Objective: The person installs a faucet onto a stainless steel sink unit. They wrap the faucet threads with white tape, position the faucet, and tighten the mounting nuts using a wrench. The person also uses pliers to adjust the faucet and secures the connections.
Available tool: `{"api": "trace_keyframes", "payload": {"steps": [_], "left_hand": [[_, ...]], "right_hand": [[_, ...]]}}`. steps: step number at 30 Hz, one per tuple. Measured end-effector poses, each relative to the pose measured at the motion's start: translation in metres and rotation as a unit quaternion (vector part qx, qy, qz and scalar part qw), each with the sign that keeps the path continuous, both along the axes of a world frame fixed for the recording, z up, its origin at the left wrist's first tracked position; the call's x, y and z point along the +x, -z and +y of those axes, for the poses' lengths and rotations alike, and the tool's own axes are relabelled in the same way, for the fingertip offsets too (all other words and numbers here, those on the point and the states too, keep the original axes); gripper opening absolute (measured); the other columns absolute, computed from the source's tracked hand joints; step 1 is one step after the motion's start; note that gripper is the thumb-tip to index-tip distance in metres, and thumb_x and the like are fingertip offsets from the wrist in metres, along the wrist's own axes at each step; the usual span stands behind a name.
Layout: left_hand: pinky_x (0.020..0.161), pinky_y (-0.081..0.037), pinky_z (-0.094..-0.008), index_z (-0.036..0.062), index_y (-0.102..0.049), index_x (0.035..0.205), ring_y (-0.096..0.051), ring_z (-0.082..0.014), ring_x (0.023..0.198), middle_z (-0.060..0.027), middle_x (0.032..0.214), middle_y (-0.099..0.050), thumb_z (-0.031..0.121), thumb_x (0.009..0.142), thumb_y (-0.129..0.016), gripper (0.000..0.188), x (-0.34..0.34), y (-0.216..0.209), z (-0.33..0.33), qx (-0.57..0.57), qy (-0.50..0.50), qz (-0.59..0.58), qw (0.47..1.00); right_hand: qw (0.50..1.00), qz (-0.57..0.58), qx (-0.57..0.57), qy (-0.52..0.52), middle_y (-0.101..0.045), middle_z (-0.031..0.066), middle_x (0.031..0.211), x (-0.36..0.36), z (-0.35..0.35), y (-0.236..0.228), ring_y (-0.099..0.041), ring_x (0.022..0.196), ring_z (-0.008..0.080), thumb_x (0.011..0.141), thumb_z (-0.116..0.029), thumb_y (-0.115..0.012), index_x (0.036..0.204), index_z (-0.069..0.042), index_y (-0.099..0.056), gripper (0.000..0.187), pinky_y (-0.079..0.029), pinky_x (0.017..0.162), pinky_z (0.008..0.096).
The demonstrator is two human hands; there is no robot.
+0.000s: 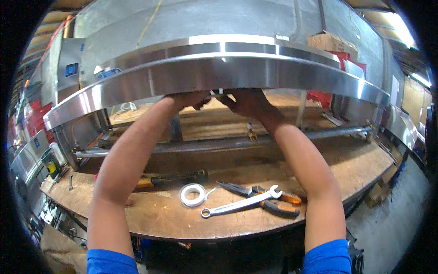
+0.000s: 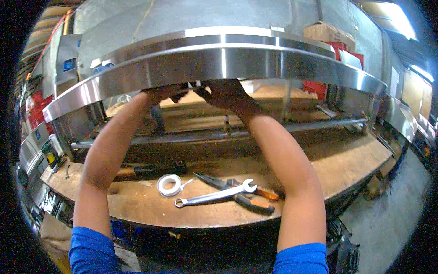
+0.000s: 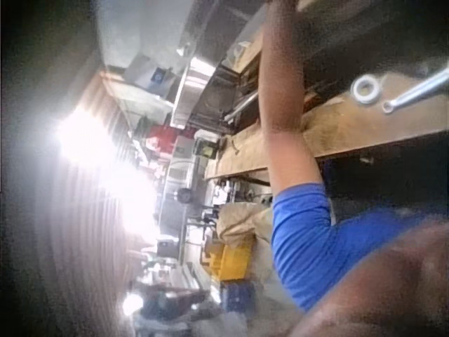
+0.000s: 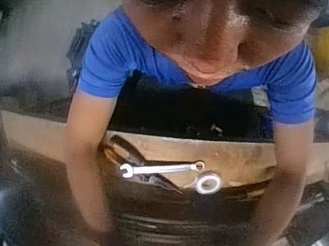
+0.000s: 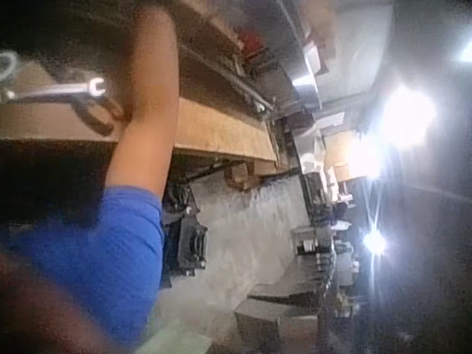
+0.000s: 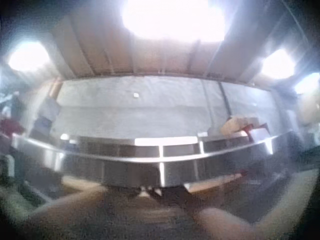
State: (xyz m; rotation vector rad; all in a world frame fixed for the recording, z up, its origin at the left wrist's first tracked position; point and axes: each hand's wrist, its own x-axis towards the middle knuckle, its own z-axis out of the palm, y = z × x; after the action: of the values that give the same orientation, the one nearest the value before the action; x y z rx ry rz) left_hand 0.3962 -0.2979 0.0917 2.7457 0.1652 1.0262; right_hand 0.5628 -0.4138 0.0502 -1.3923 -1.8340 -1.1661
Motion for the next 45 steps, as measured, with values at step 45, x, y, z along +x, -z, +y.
{"api": "trace_keyframes", "payload": {"steps": [45], "left_hand": [[0.067,-0.047,-0.0324,0.0069,-0.061,0.102,-0.055,-0.0185,0.072,-0.0066,0.079,-0.061,0.033,0.093,-0.057,0.028,0.012,-0.003,-0.001,-0.113,0.023,-0.026,0.993]], "right_hand": [[0.987,0.004,0.161,0.014,-0.067,0.0123,0.094,-0.005,-0.002,-0.003,-0.064,0.091,0.0297,0.082,-0.056,-0.062,0.106,-0.01,-0.066,0.052,-0.048,0.082,0.0451]]}}
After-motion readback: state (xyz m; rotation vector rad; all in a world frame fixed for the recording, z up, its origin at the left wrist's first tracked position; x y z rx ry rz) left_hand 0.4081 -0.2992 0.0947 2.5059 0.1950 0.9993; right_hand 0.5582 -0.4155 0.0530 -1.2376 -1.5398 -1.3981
